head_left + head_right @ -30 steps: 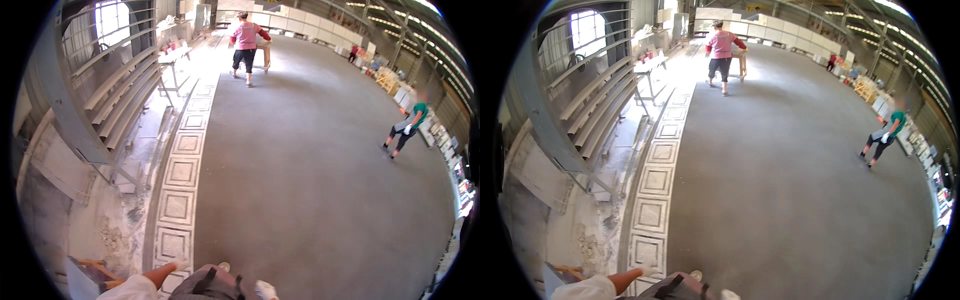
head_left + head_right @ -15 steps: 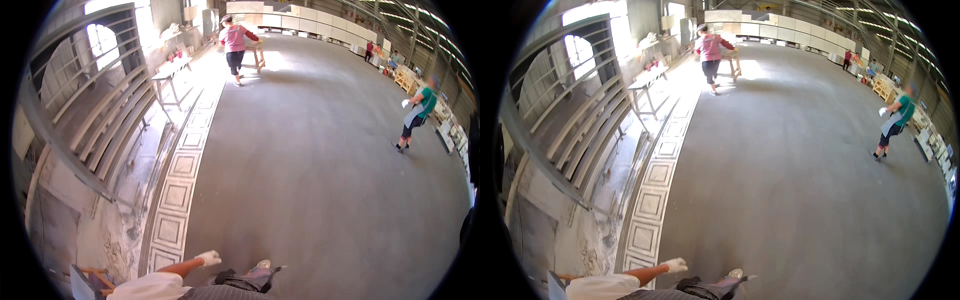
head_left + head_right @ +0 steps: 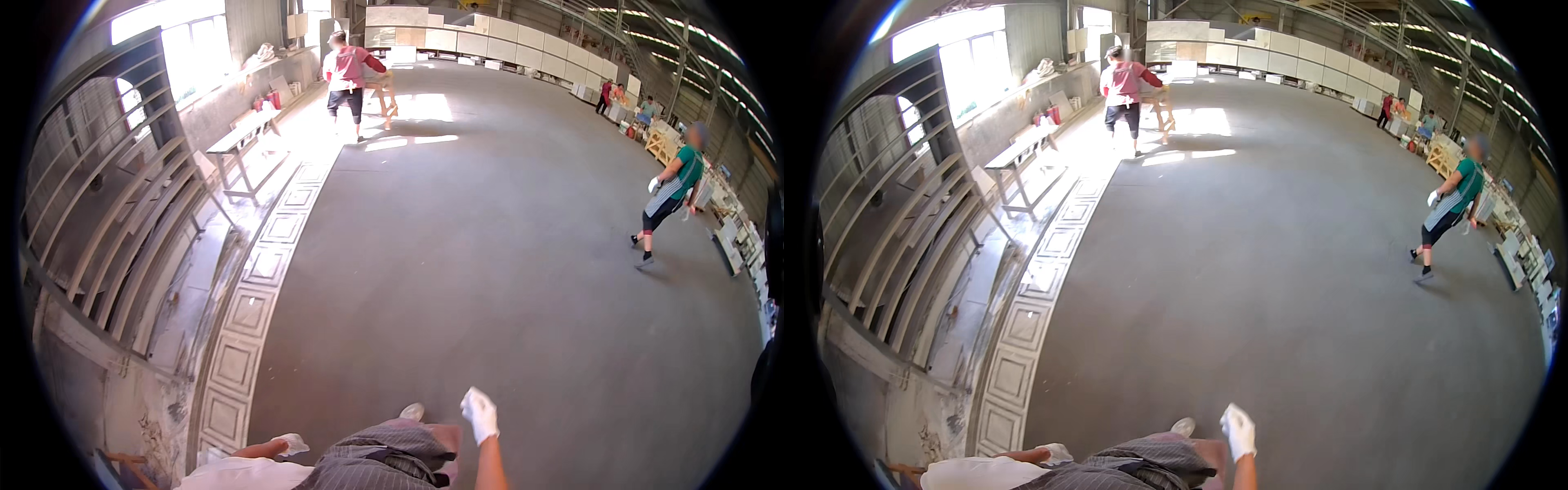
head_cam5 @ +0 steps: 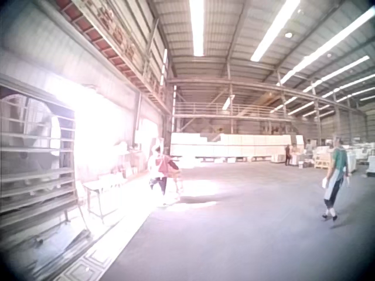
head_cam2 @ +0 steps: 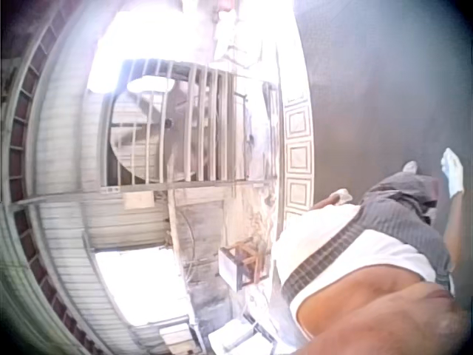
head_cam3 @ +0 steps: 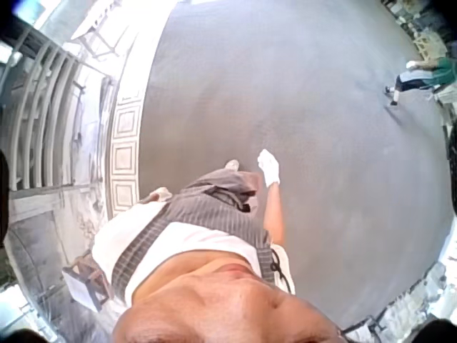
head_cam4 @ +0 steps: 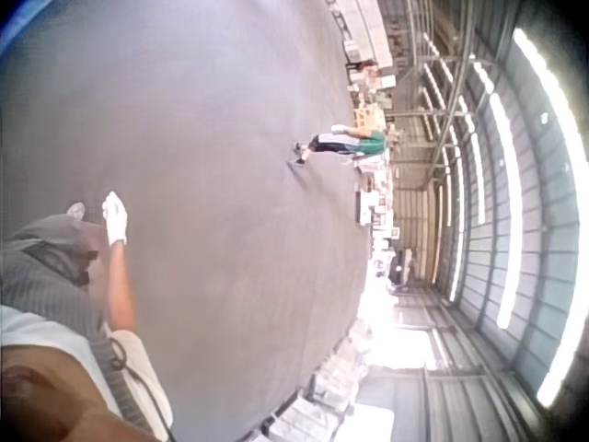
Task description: The person picks up square tiles from a stack, walks across the warehouse floor, and places them in a linear arrangement on the ground. The person repeats this process multiple times, handling one tile at a time and walking back to the stack to retrieve more.
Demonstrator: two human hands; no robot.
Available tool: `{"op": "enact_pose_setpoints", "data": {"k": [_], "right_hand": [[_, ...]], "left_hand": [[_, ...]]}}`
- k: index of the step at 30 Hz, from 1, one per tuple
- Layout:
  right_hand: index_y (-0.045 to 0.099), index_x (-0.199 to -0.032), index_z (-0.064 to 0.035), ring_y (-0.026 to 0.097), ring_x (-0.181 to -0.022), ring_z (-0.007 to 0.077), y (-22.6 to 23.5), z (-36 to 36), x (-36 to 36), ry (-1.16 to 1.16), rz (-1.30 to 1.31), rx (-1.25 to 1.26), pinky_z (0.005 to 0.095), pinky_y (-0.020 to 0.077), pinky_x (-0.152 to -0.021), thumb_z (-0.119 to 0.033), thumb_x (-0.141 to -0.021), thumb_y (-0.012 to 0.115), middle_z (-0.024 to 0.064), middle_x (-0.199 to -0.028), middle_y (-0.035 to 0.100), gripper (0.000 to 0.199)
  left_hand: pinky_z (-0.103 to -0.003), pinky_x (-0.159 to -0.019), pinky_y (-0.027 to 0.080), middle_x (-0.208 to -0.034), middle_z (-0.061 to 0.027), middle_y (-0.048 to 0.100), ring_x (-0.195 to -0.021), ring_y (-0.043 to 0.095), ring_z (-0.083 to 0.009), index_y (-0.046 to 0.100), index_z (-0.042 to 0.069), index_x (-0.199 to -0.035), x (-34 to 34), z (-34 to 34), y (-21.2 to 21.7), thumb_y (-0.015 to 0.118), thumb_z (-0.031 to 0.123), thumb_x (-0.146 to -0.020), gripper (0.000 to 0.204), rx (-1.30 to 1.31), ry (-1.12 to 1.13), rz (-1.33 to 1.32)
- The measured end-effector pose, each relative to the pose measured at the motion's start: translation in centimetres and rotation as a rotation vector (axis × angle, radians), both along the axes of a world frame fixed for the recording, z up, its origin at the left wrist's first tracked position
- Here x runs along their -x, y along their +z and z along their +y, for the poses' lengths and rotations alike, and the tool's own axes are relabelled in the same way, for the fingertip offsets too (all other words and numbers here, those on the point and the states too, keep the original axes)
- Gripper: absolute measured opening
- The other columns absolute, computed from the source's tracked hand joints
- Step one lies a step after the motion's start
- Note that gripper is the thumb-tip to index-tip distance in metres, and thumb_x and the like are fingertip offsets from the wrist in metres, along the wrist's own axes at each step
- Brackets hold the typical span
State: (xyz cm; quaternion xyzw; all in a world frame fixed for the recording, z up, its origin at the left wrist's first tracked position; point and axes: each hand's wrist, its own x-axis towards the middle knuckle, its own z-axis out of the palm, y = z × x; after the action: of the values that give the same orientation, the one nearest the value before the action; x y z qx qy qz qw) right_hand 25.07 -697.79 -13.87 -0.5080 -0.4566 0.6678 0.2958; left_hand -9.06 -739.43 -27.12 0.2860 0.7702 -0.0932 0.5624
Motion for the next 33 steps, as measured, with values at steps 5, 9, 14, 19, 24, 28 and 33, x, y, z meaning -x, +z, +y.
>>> {"op": "enact_pose_setpoints", "data": {"k": [5,9,14,19,24,28,33], "right_hand": [[0.062,-0.076,-0.0072,0.061,-0.069,0.0311,-12.5,6.3,-12.9,0.583,-0.536,-0.288,0.0423,0.0495,-0.059,-0.030,-0.084,0.057,0.0126,-0.073,0.063,0.025],[0.064,-0.082,-0.0075,0.062,-0.076,0.0395,-10.4,11.1,-17.9,0.135,-0.699,0.476,0.0488,0.0505,-0.064,-0.029,-0.083,0.054,0.0183,-0.079,0.064,0.023],[0.061,-0.081,-0.0086,0.059,-0.066,0.0330,-10.0,28.2,-17.1,0.141,-0.695,0.520,0.0444,0.0478,-0.056,-0.027,-0.084,0.055,0.0136,-0.071,0.059,0.020],[0.057,-0.079,-0.0097,0.056,-0.056,0.0266,-11.7,51.9,-14.8,0.031,-0.531,0.475,0.0400,0.0451,-0.048,-0.026,-0.086,0.055,0.0088,-0.063,0.054,0.018],[0.057,-0.085,-0.0102,0.051,-0.048,0.0153,-8.9,82.2,-5.7,-0.104,-0.135,0.323,0.0301,0.0402,-0.040,-0.028,-0.090,0.058,0.0022,-0.060,0.052,0.018],[0.063,-0.110,-0.0103,0.057,-0.062,0.0086,-1.6,104.2,5.4,0.028,-0.076,0.011,0.0228,0.0442,-0.049,-0.029,-0.093,0.061,-0.0013,-0.078,0.061,0.026],[0.063,-0.112,-0.0103,0.058,-0.066,0.0083,-1.4,116.2,13.9,0.142,0.086,-0.026,0.0242,0.0480,-0.056,-0.028,-0.094,0.060,0.0007,-0.083,0.064,0.025]], "left_hand": [[-0.044,-0.075,0.048,-0.092,-0.0166,0.069,-0.083,0.063,-0.0283,0.069,0.002,-0.096,-0.2,28.7,7.4,0.057,0.040,-0.085,0.041,-0.383,-0.154,-0.017],[-0.040,-0.102,0.041,-0.128,-0.0173,0.057,-0.122,0.052,-0.0313,0.054,0.005,-0.127,1.1,56.9,11.4,0.058,0.043,-0.086,0.056,-0.538,-0.159,-0.074],[-0.039,-0.100,0.042,-0.125,-0.0164,0.059,-0.119,0.054,-0.0312,0.056,0.004,-0.124,1.3,76.9,11.5,0.057,0.042,-0.086,0.054,-0.701,0.126,-0.075],[-0.041,-0.097,0.043,-0.123,-0.0154,0.061,-0.115,0.057,-0.0324,0.060,0.006,-0.121,-0.2,86.8,8.2,0.057,0.043,-0.084,0.052,-0.517,-0.137,-0.058],[-0.040,-0.096,0.044,-0.119,-0.0163,0.063,-0.114,0.057,-0.0319,0.063,0.007,-0.118,3.6,90.8,5.0,0.058,0.045,-0.085,0.051,-0.291,0.104,-0.026],[-0.036,-0.100,0.039,-0.118,-0.0102,0.064,-0.112,0.056,-0.0232,0.064,0.008,-0.119,8.0,91.2,-6.3,0.055,0.023,-0.089,0.035,-0.674,0.877,-0.213],[-0.038,-0.093,0.043,-0.108,-0.0078,0.067,-0.100,0.060,-0.0214,0.068,0.010,-0.110,14.6,108.9,-9.4,0.062,0.021,-0.084,0.029,-0.107,0.241,0.058]]}}
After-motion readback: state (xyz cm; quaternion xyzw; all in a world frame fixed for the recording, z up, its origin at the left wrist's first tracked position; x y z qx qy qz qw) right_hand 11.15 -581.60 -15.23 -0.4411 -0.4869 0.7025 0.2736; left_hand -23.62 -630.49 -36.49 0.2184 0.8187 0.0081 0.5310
